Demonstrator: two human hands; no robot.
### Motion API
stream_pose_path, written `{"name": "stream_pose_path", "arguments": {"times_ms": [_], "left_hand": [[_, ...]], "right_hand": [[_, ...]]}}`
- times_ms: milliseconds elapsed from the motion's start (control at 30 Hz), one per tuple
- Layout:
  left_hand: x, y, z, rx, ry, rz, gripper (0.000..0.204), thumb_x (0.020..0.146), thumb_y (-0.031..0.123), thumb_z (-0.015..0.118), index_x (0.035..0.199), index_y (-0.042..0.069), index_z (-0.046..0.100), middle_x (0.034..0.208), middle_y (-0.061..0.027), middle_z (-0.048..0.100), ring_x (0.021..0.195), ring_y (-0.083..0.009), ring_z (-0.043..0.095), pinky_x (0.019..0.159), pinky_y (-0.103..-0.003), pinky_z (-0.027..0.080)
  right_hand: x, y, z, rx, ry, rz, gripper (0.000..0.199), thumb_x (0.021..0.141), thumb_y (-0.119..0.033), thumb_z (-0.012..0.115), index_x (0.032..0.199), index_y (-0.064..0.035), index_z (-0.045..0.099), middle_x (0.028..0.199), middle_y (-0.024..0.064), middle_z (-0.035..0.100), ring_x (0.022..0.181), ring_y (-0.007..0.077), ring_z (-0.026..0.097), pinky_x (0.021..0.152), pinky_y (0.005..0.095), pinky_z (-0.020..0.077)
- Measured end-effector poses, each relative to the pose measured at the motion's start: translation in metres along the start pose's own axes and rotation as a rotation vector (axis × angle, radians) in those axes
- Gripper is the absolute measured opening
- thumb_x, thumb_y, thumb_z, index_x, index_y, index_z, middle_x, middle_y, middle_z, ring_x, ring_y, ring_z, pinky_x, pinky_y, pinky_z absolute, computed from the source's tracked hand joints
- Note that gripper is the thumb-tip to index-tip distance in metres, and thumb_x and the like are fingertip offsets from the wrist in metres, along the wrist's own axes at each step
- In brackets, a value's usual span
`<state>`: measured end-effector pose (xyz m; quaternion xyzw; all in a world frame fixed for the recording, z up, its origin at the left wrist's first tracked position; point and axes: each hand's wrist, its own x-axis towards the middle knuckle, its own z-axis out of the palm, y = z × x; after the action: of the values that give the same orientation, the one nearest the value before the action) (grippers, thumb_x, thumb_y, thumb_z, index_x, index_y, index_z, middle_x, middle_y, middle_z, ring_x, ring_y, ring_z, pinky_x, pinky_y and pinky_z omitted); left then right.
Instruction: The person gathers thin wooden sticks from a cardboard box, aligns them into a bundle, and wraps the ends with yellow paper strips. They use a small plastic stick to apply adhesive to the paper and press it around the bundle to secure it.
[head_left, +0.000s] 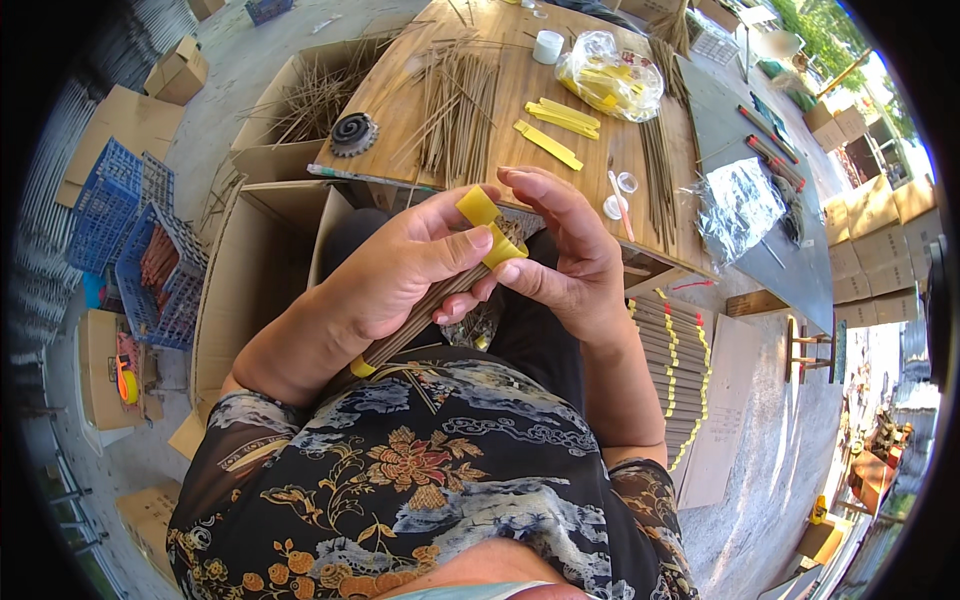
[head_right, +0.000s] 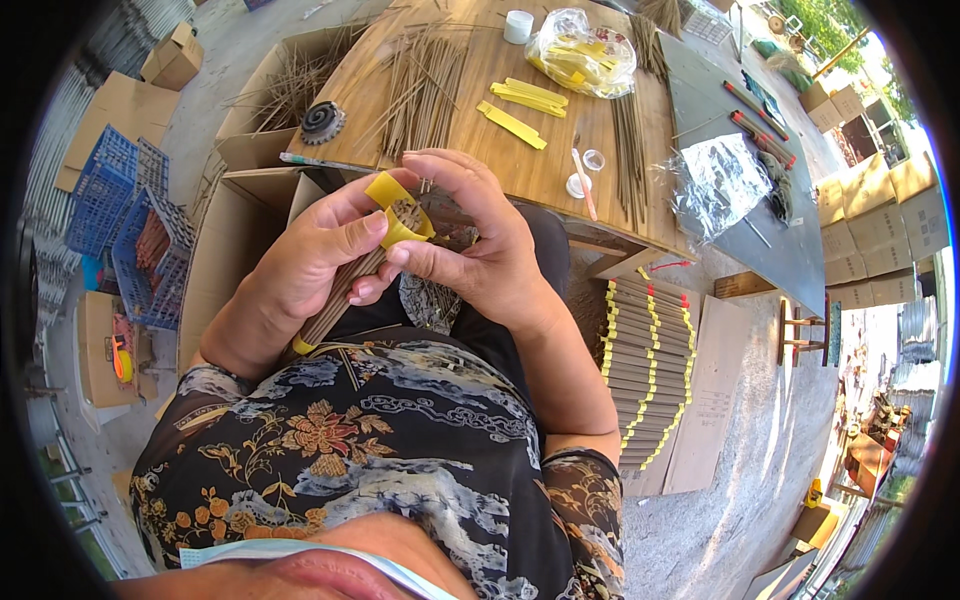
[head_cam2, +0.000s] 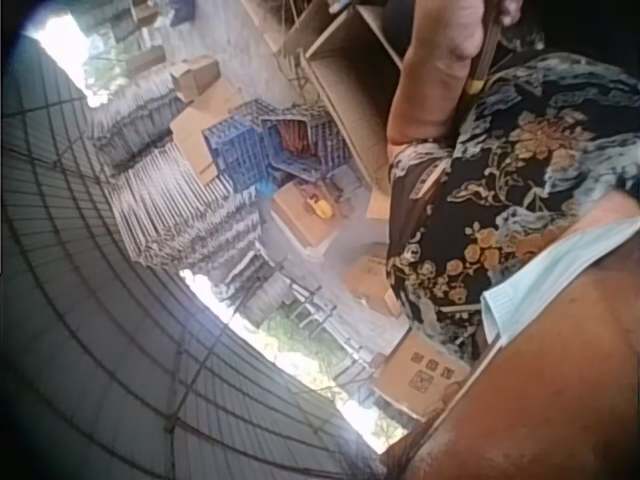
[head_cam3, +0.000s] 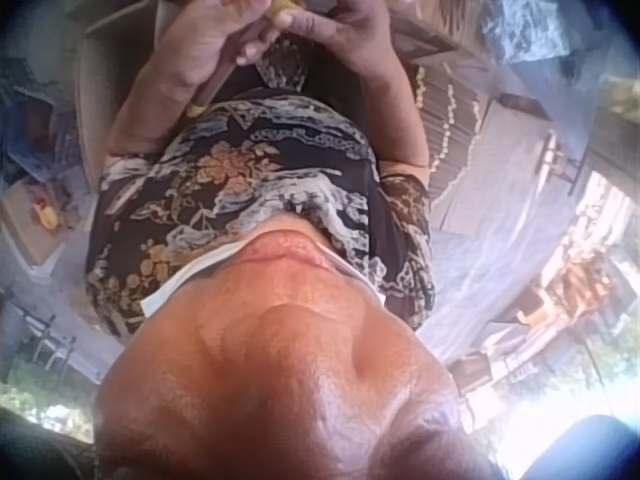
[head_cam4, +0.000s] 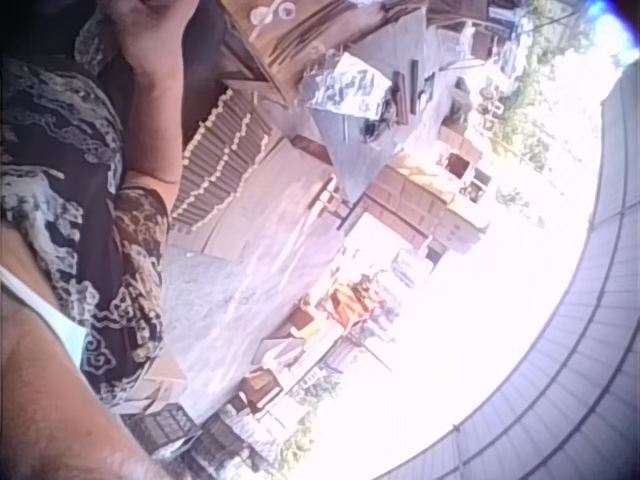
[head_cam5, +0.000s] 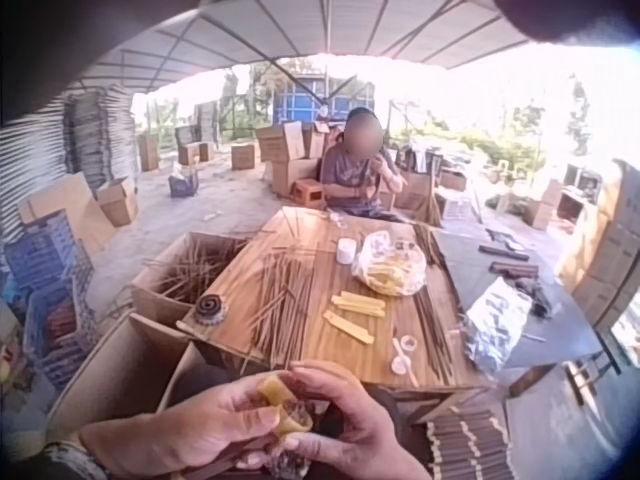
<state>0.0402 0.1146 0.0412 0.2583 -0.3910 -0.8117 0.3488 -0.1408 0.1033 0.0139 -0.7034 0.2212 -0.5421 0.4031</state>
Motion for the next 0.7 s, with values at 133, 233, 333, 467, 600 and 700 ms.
{"name": "stream_pose_path", "arguments": {"times_ms": [133, 233, 333, 467, 600, 700], "left_hand": [[-0.003, 0.002, 0.010, 0.091, 0.149, 0.042, 0.065, 0.087, 0.017, 0.051, 0.135, 0.006, 0.009, 0.070, -0.0080, 0.052, 0.051, -0.0084, 0.047, 0.043, -0.017, 0.038], [-0.006, 0.001, 0.011, 0.137, 0.148, 0.068, 0.069, 0.087, 0.018, 0.052, 0.136, 0.006, 0.005, 0.072, -0.0080, 0.052, 0.055, -0.0089, 0.048, 0.044, -0.018, 0.038], [-0.008, 0.002, 0.012, 0.143, 0.159, 0.068, 0.062, 0.086, 0.019, 0.053, 0.133, 0.006, 0.015, 0.076, -0.0078, 0.052, 0.060, -0.0098, 0.049, 0.045, -0.018, 0.039], [-0.006, -0.001, 0.007, 0.092, 0.148, 0.032, 0.038, 0.087, 0.020, 0.052, 0.116, 0.003, 0.036, 0.073, -0.0067, 0.053, 0.055, -0.0076, 0.048, 0.044, -0.017, 0.038], [-0.007, -0.001, 0.006, 0.036, 0.140, -0.035, 0.021, 0.087, 0.025, 0.051, 0.090, 0.004, 0.053, 0.069, -0.0055, 0.055, 0.051, -0.0066, 0.049, 0.043, -0.017, 0.038], [-0.007, -0.002, 0.007, 0.016, 0.154, -0.058, 0.022, 0.088, 0.027, 0.050, 0.086, 0.005, 0.055, 0.067, -0.0050, 0.056, 0.050, -0.0069, 0.050, 0.042, -0.017, 0.038]], "right_hand": [[-0.005, -0.007, 0.003, -0.172, 0.061, 0.041, 0.055, 0.067, -0.012, 0.073, 0.115, -0.0033, 0.049, 0.101, 0.0070, 0.051, 0.093, 0.0147, 0.051, 0.078, 0.0257, 0.0433], [-0.005, -0.011, 0.010, -0.120, 0.113, 0.160, 0.050, 0.068, -0.012, 0.073, 0.112, -0.0025, 0.050, 0.083, 0.0023, 0.052, 0.077, 0.0094, 0.050, 0.069, 0.0219, 0.0433], [-0.008, -0.011, 0.010, 0.001, 0.117, 0.305, 0.044, 0.071, -0.011, 0.072, 0.109, -0.0018, 0.052, 0.072, -0.0012, 0.051, 0.068, 0.0052, 0.048, 0.061, 0.0185, 0.0411], [-0.008, -0.010, 0.008, 0.134, 0.070, 0.377, 0.037, 0.073, -0.010, 0.069, 0.106, -0.0011, 0.053, 0.068, -0.0029, 0.050, 0.065, 0.0034, 0.046, 0.057, 0.0176, 0.0386], [-0.007, -0.011, 0.006, 0.268, 0.012, 0.392, 0.032, 0.076, -0.005, 0.065, 0.105, -0.0001, 0.051, 0.074, 0.0002, 0.055, 0.067, 0.0060, 0.053, 0.060, 0.0179, 0.0421], [-0.004, -0.011, 0.006, 0.480, -0.028, 0.395, 0.029, 0.078, -0.002, 0.062, 0.104, 0.0000, 0.050, 0.080, 0.0034, 0.059, 0.071, 0.0095, 0.058, 0.066, 0.0202, 0.0440]]}}
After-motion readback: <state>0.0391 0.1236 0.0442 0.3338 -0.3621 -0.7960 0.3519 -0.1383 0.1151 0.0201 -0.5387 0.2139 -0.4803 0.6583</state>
